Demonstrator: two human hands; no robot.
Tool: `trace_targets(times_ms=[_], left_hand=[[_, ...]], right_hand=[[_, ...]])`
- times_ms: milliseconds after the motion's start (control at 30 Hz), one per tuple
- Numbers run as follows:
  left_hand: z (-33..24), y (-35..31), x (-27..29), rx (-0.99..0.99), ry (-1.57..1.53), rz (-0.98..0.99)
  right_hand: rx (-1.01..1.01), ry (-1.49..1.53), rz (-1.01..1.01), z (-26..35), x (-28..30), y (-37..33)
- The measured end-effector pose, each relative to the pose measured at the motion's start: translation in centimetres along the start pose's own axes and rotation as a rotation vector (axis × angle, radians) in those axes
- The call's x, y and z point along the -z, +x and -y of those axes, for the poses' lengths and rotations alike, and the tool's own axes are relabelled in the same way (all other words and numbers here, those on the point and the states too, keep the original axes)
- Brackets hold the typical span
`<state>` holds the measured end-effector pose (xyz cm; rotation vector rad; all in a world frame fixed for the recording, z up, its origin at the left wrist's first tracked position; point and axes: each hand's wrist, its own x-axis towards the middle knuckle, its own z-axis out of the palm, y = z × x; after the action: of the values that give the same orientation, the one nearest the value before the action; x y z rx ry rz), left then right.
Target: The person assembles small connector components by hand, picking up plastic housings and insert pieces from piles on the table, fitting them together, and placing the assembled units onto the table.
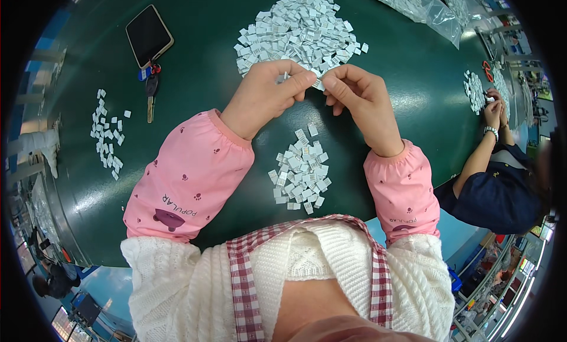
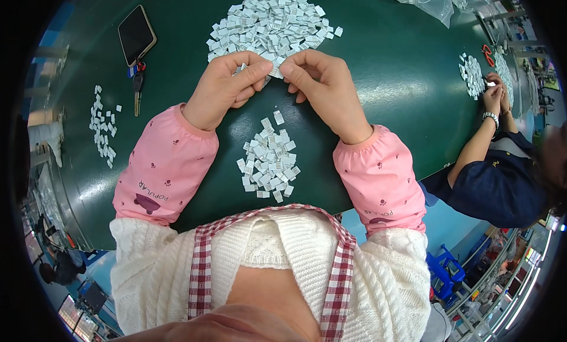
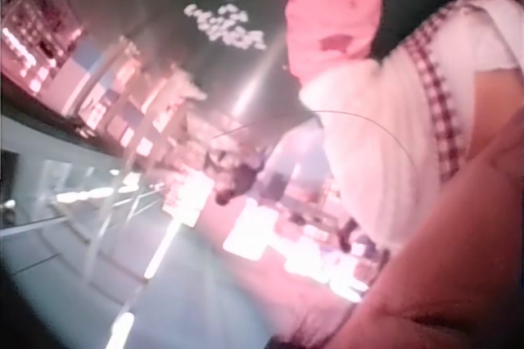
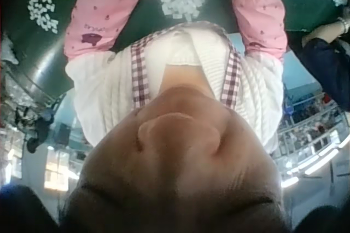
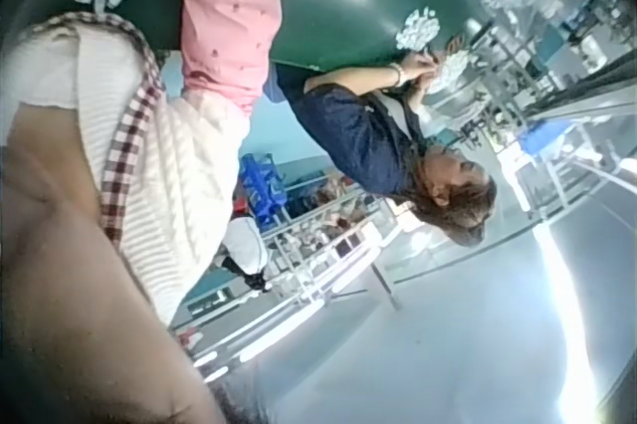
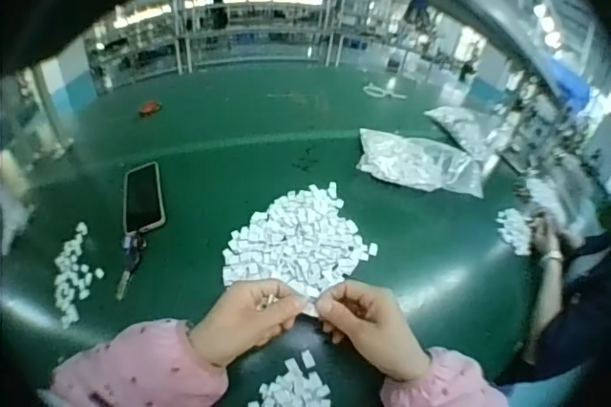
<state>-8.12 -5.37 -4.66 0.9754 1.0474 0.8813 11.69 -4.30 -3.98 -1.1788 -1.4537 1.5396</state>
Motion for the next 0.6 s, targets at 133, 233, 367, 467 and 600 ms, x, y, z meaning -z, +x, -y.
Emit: trace_targets(times_ms=[133,233,367,467,600], left_hand=[[-0.14,-0.21,-0.12,0.019,0.056,0.027],[-0.11,-0.29,-0.31,0.059,-0.004,0.086],[-0.08,-0.27,-0.45,0.099,-0.076,0.143],[-0.11,-0.30,-0.43,0.127,-0.128,0.176],[-0.29,-0.30,-0.49,0.121,-0.145,0.170]], right_hand=[[0.019,0.008,-0.027,-0.19,-0.09,0.04],[0.018,0.097,-0.033,-0.26,-0.10,0.12],[-0.025,0.161,0.013,-0.19,0.21,0.23],[-0.067,0.198,0.064,-0.20,0.32,0.22],[-0.054,0.148,0.049,-0.05,0.27,0.17]])
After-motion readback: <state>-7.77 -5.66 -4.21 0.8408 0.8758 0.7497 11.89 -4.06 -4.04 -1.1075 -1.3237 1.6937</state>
